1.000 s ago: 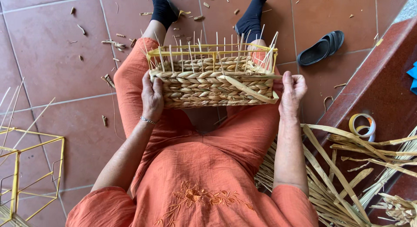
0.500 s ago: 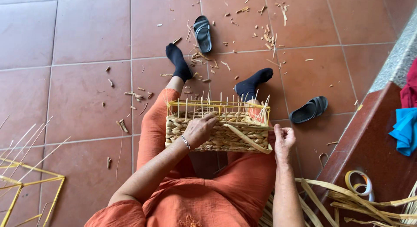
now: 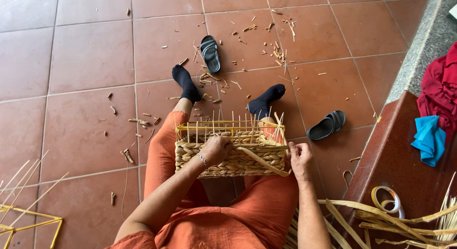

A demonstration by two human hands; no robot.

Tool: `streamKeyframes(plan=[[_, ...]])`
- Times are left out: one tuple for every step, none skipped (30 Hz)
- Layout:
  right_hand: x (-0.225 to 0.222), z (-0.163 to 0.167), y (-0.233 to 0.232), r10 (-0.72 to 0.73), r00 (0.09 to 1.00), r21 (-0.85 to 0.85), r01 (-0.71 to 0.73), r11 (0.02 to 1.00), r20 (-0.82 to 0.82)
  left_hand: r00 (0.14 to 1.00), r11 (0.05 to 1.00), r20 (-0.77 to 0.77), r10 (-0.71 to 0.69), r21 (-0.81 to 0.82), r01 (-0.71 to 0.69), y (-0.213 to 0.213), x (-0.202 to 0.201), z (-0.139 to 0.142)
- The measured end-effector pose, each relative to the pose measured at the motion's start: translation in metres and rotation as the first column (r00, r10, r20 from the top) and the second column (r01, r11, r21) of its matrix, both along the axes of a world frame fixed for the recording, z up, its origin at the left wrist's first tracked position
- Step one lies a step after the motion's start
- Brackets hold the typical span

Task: The person sits on the floor weaving dried water hyacinth strands around a bamboo-framed basket body, tucking and tightening strands along the rim. They use scissors to trim excess strand ends and continue weaving new strands around the frame.

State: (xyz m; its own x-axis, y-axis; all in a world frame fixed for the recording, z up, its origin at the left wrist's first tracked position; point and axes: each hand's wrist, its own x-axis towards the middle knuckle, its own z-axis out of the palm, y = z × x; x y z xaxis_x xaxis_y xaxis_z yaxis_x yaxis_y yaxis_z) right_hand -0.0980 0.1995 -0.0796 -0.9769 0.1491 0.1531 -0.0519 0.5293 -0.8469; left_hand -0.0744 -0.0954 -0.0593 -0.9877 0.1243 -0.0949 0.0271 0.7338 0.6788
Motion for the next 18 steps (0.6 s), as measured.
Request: streamKeyframes(plan=[[0.001, -0.001, 0.002, -0.001, 0.999, 0.110, 0.006, 0.994, -0.048, 1.000, 1.000, -0.010, -0.002, 0.002, 0.002, -0.001, 0.000, 0.000], [0.003, -0.002, 0.006, 0.003, 0.996, 0.218, 0.016, 0.976, -0.089, 1.000, 1.000, -0.014, 0.002, 0.019, -0.002, -0.001, 0.000, 0.000], [0.005, -0.002, 0.010, 0.011, 0.992, 0.322, 0.030, 0.946, -0.123, 1.000, 0.999, -0.013, 0.004, 0.034, -0.004, -0.001, 0.001, -0.002], [0.006, -0.002, 0.016, 0.032, 0.990, 0.384, 0.024, 0.923, -0.139, 1.000, 0.999, -0.010, 0.002, 0.047, -0.001, -0.001, 0.002, -0.003], [0.007, -0.001, 0.025, 0.046, 0.988, 0.446, 0.024, 0.895, -0.147, 1.000, 0.999, 0.003, 0.001, 0.034, -0.001, -0.001, 0.003, -0.005], [0.009, -0.001, 0.034, 0.075, 0.974, 0.498, 0.042, 0.866, -0.213, 1.000, 1.000, 0.027, -0.012, 0.025, 0.011, 0.000, 0.006, -0.010], [0.013, -0.002, 0.046, 0.102, 0.958, 0.548, 0.064, 0.834, -0.266, 0.998, 0.999, 0.056, -0.034, 0.015, 0.033, 0.001, 0.012, -0.015], [0.019, -0.005, 0.058, 0.029, 0.983, 0.581, 0.082, 0.810, -0.179, 0.999, 0.999, -0.035, -0.024, 0.039, 0.025, 0.002, 0.019, -0.022], [0.025, -0.008, 0.070, -0.053, 0.994, 0.613, 0.100, 0.784, -0.095, 0.992, 0.997, -0.129, -0.016, 0.069, 0.025, 0.002, 0.024, -0.026], [0.031, -0.013, 0.083, -0.037, 0.991, 0.620, 0.110, 0.777, -0.130, 0.996, 0.999, -0.091, -0.010, 0.031, 0.012, 0.001, 0.028, -0.030], [0.040, -0.018, 0.097, -0.025, 0.987, 0.629, 0.122, 0.767, -0.162, 0.998, 1.000, -0.055, -0.009, -0.008, 0.008, 0.002, 0.033, -0.034], [0.055, -0.024, 0.109, -0.083, 0.970, 0.629, 0.214, 0.748, -0.230, 0.998, 0.999, -0.068, -0.011, 0.039, 0.013, -0.001, 0.042, -0.036], [0.073, -0.031, 0.121, -0.140, 0.944, 0.630, 0.305, 0.714, -0.298, 0.997, 0.996, -0.077, -0.015, 0.089, 0.022, -0.004, 0.050, -0.037], [0.092, -0.037, 0.131, -0.191, 0.938, 0.588, 0.332, 0.738, -0.289, 0.988, 0.998, -0.144, -0.047, 0.038, 0.053, -0.005, 0.055, -0.038], [0.113, -0.045, 0.137, -0.235, 0.929, 0.542, 0.358, 0.760, -0.285, 0.987, 0.998, -0.151, -0.047, 0.035, 0.052, -0.007, 0.063, -0.038], [0.134, -0.051, 0.141, -0.270, 0.931, 0.525, 0.362, 0.770, -0.247, 0.985, 0.998, -0.168, -0.038, 0.034, 0.044, -0.009, 0.069, -0.037], [0.152, -0.056, 0.148, -0.299, 0.929, 0.505, 0.370, 0.780, -0.219, 0.991, 0.999, -0.131, -0.020, 0.026, 0.023, -0.010, 0.075, -0.036], [0.169, -0.059, 0.155, -0.285, 0.923, 0.551, 0.383, 0.742, -0.257, 0.995, 1.000, -0.097, 0.004, 0.015, -0.003, -0.011, 0.080, -0.034]])
